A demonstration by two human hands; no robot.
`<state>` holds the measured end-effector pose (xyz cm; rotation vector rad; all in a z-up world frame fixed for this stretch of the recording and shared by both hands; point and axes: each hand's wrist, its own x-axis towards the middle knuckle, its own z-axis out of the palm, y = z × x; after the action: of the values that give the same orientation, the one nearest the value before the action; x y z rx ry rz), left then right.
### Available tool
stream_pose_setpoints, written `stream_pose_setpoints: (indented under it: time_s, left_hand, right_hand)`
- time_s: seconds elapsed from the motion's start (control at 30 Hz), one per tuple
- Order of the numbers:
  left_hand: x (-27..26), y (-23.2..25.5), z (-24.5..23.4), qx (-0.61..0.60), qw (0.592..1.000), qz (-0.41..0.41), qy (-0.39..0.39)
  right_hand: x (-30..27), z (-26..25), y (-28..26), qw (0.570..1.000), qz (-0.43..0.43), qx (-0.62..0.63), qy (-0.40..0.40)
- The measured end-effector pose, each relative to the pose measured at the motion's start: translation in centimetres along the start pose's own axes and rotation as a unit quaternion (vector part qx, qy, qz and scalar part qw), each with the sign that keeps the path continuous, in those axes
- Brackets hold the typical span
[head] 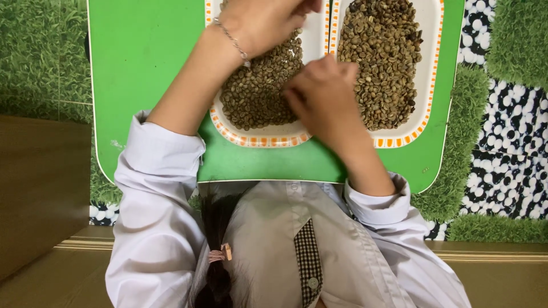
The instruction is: Sorting and inspecting green coffee beans in trays by hand
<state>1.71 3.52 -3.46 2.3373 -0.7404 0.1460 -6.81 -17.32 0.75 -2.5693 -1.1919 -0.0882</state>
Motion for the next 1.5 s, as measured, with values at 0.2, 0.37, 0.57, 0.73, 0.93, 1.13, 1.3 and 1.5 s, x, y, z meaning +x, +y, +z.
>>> stream_pose_setpoints:
  time_s: [0.2, 0.37, 0.57, 0.73, 0.93, 1.13, 1.3, 1.5]
  left_hand:
    - [1.7, 8.8, -0.5, -0.251, 0.959, 0.112, 0.064]
    - [4.7, 7.7, 4.2, -0.164, 0.967, 0.187, 0.064]
    - [3.2, 5.0, 1.8, -0.113, 0.978, 0.175, 0.008]
    - [-1.2, 3.5, -1.5, 0.161, 0.95, -0.143, -0.226]
    - [-0.8, 0.9, 0.9, 0.245, 0.9, -0.209, -0.295]
    - [-1.1, 0.7, -0.5, 0.169, 0.925, -0.208, -0.269]
    - [-1.5, 2.2, -2.0, 0.145, 0.957, -0.148, -0.203]
    - [0.8, 5.6, 0.0, 0.096, 0.99, -0.036, -0.1]
  right_hand:
    - [-4.6, -7.6, 1.5, 0.992, 0.052, -0.038, 0.113]
    - [-6.7, -9.4, 3.0, 0.982, 0.139, -0.117, 0.05]
    - [-3.0, -6.0, 0.8, 0.998, 0.06, 0.0, -0.028]
    - [-0.7, -1.3, -0.8, 0.995, -0.008, -0.057, -0.081]
    - [-0.6, 0.6, -0.3, 0.995, -0.024, -0.075, -0.055]
    - [-0.8, 0.0, -0.3, 0.998, -0.015, -0.053, -0.036]
    - [-0.5, -1.9, -0.4, 0.998, 0.046, 0.019, -0.029]
    - [-2.6, -4.0, 1.8, 0.985, 0.096, -0.046, 0.138]
